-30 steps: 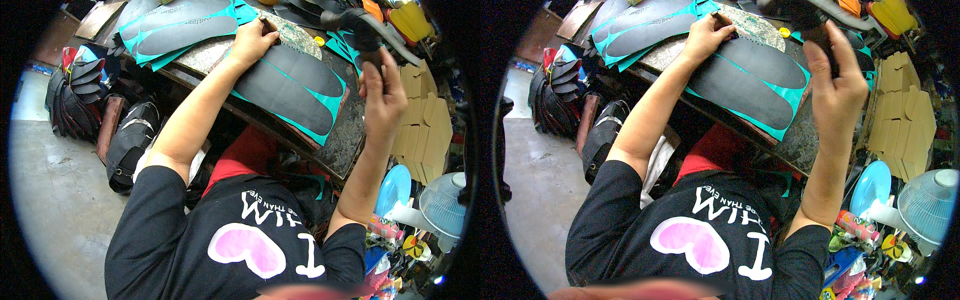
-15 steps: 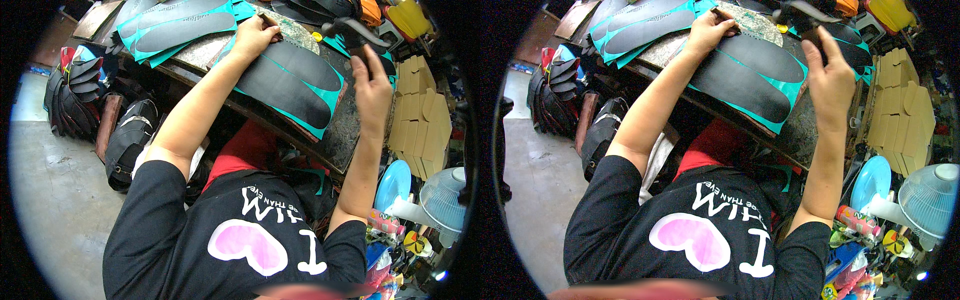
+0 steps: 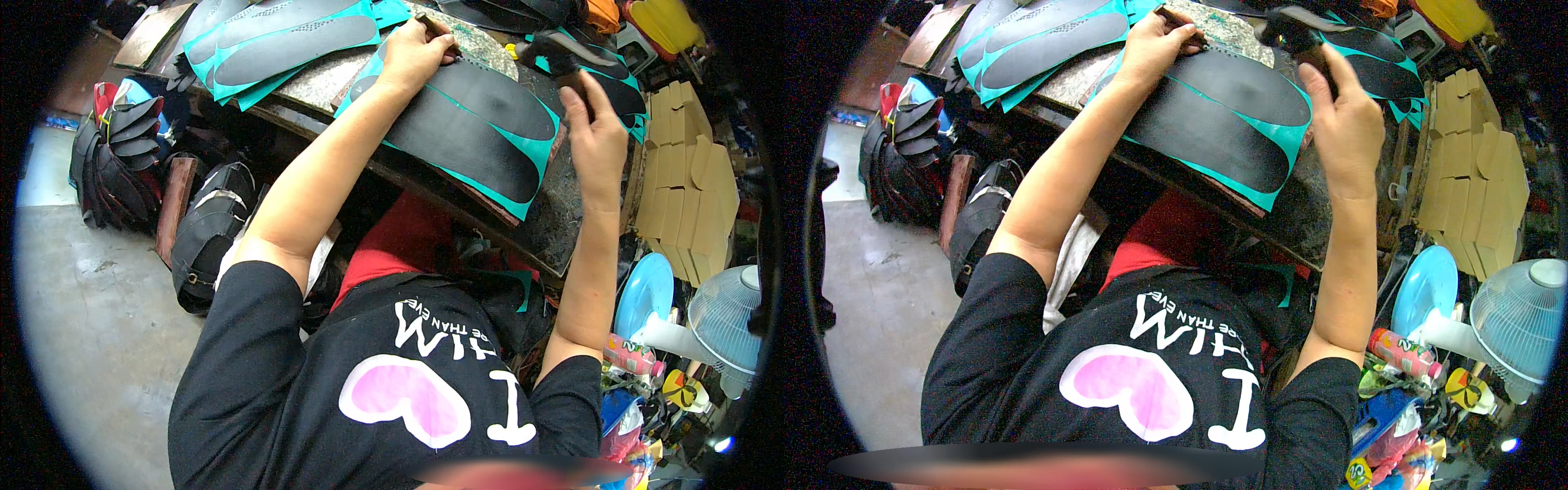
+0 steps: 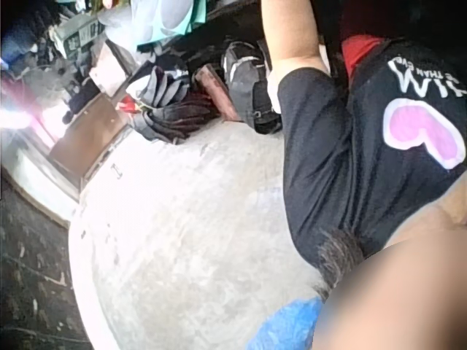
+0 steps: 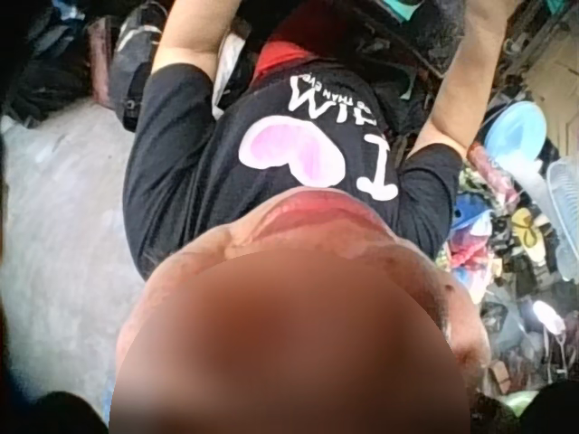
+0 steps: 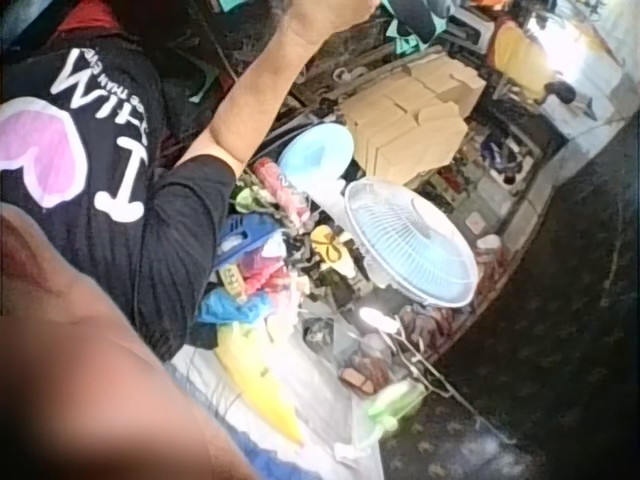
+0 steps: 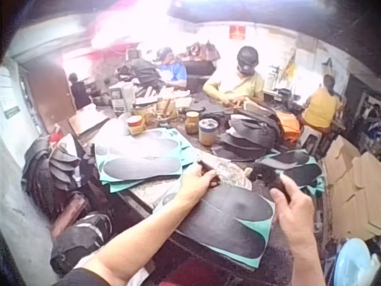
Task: The person repeatedly hammers black shoe insoles with a hammer on a workbench. They pick up each insole, position it on a reddish block, strike it several times, then set it aside and repeat with the next insole.
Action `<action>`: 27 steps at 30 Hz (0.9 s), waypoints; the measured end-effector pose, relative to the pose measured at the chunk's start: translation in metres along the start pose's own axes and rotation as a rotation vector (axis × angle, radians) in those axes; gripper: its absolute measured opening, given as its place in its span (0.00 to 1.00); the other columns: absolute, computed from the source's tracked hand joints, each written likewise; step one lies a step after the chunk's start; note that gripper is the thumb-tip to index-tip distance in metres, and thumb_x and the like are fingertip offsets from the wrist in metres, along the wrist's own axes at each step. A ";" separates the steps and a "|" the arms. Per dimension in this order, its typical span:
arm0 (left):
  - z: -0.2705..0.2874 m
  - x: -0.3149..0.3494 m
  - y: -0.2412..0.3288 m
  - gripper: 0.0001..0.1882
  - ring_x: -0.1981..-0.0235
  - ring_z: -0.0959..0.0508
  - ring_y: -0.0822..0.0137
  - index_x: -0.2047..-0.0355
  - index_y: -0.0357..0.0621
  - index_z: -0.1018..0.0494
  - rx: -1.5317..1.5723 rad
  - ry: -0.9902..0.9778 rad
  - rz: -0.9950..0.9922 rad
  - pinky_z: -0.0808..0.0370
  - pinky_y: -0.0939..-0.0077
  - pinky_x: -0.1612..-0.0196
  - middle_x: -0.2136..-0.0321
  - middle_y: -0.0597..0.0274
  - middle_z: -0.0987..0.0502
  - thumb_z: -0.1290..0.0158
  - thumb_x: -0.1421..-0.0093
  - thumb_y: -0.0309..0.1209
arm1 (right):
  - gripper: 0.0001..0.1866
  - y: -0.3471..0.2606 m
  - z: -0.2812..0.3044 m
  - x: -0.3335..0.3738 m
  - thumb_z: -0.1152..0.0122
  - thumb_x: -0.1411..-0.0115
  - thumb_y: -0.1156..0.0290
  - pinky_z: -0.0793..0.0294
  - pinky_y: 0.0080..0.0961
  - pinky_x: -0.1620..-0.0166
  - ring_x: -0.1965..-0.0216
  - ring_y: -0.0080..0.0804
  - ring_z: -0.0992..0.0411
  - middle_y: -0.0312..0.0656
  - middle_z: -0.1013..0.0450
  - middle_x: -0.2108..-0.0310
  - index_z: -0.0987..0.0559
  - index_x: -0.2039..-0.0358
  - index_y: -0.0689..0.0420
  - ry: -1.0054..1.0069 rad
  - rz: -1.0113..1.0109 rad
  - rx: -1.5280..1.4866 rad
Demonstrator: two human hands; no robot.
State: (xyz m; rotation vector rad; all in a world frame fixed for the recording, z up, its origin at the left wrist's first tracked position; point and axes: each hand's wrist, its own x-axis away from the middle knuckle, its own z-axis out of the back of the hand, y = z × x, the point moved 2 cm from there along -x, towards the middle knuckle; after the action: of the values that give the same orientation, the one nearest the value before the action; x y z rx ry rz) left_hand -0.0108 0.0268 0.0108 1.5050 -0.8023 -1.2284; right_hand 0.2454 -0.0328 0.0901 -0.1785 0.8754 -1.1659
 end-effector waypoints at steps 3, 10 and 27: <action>0.001 0.000 0.003 0.08 0.73 0.17 0.62 0.71 0.39 0.22 -0.322 -0.018 -0.131 0.21 0.67 0.65 0.75 0.54 0.18 0.40 0.43 0.32 | 0.21 -0.017 0.025 -0.004 0.36 0.38 0.60 0.25 0.24 0.60 0.64 0.24 0.22 0.45 0.19 0.61 0.22 0.47 0.56 0.111 0.097 -0.210; -0.023 0.017 0.026 0.09 0.71 0.20 0.43 0.65 0.41 0.29 -0.805 -0.131 -0.623 0.23 0.53 0.65 0.77 0.44 0.22 0.44 0.43 0.30 | 0.20 -0.033 -0.004 0.003 0.41 0.36 0.56 0.23 0.35 0.59 0.59 0.48 0.21 0.50 0.21 0.58 0.23 0.47 0.51 0.053 0.277 0.108; -0.033 0.021 0.019 0.10 0.69 0.19 0.47 0.65 0.40 0.28 -0.814 -0.114 -0.596 0.22 0.60 0.65 0.72 0.48 0.20 0.42 0.41 0.32 | 0.21 -0.028 -0.011 0.007 0.40 0.37 0.54 0.24 0.36 0.58 0.61 0.52 0.23 0.51 0.22 0.59 0.23 0.47 0.50 -0.037 0.096 -0.022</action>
State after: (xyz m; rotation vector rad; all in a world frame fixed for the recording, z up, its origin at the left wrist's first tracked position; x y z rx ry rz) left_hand 0.0284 0.0114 0.0223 1.0016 0.1406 -1.7987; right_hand 0.2186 -0.0468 0.0942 -0.1742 0.8552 -1.0612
